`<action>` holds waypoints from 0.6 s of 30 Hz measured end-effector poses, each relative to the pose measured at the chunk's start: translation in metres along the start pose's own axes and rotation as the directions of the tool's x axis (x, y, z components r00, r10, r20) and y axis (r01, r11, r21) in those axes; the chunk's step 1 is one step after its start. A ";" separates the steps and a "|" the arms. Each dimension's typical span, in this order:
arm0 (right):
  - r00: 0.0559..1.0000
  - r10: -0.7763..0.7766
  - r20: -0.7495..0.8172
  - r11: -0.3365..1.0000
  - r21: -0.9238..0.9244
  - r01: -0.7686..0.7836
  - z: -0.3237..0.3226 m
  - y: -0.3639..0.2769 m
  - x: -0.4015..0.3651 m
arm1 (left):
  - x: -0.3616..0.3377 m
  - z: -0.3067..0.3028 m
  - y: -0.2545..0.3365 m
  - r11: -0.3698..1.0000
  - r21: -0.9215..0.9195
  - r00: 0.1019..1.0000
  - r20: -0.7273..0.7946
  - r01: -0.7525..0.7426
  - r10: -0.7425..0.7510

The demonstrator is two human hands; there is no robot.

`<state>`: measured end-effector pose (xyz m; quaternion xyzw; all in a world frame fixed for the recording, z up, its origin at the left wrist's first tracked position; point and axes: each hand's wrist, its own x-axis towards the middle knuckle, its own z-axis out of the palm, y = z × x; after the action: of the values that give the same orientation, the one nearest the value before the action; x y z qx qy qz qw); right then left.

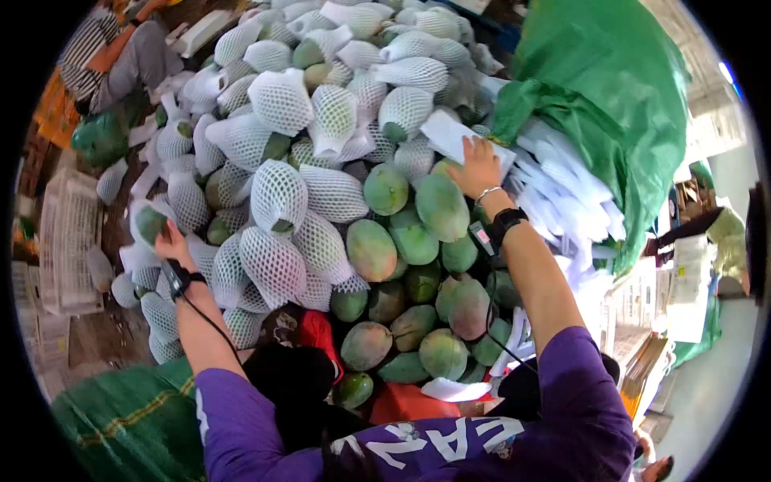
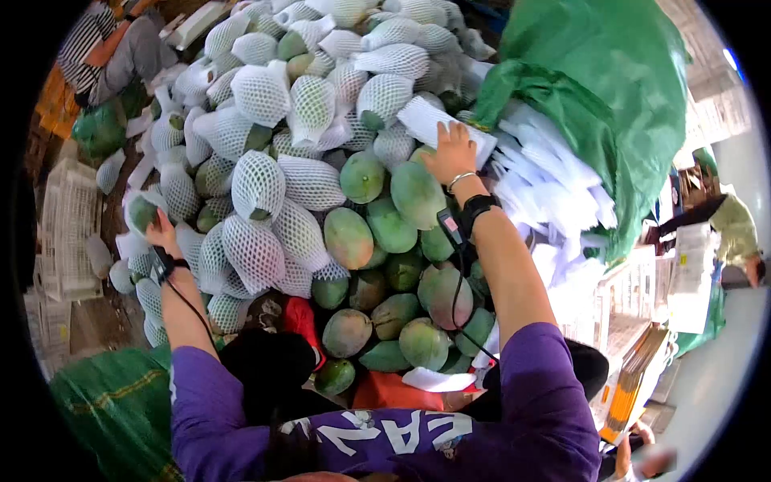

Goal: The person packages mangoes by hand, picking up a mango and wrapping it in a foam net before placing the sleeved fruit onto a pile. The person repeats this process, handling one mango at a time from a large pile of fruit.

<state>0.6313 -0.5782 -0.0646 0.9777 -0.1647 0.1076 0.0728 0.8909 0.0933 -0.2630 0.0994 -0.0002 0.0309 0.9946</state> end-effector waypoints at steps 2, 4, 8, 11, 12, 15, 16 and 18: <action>0.981 0.077 0.177 0.975 -0.220 -0.037 0.011 -0.009 0.020 | 0.019 0.010 0.015 0.967 0.249 0.992 0.121 -0.049 0.020; 0.952 -0.039 0.302 0.999 0.041 0.028 0.035 0.005 0.039 | 0.009 0.059 0.015 0.900 0.418 0.991 -0.003 -0.121 0.135; 0.977 -0.180 -0.113 0.983 0.011 0.182 0.052 0.030 0.028 | -0.045 0.157 -0.062 0.354 0.935 0.950 -0.078 -0.036 0.303; 0.969 0.157 -0.190 0.896 0.440 -0.059 -0.054 -0.041 -0.037 | -0.112 0.207 -0.182 0.574 0.818 0.999 0.037 -0.024 -0.010; 0.962 0.202 -0.186 0.809 0.586 -0.057 -0.083 -0.062 -0.064 | -0.144 0.229 -0.219 0.667 0.742 0.987 0.039 0.077 -0.157; 0.999 -0.032 -0.005 0.555 0.831 0.022 -0.129 -0.089 -0.130 | -0.274 0.297 -0.291 -0.126 0.992 0.579 -0.118 0.027 -0.807; 0.977 -0.153 0.150 0.331 0.939 -0.092 -0.134 -0.092 -0.147 | -0.312 0.281 -0.317 0.575 0.787 0.639 0.326 0.225 -0.696; 0.869 -0.286 0.405 0.183 0.913 -0.365 -0.123 -0.071 -0.176 | -0.353 0.271 -0.321 0.303 0.919 0.577 0.108 0.253 -0.809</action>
<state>0.4699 -0.4363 0.0050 0.7788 -0.0959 -0.0640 -0.6166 0.5596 -0.2957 -0.0632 0.5543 -0.2429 -0.3573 0.7114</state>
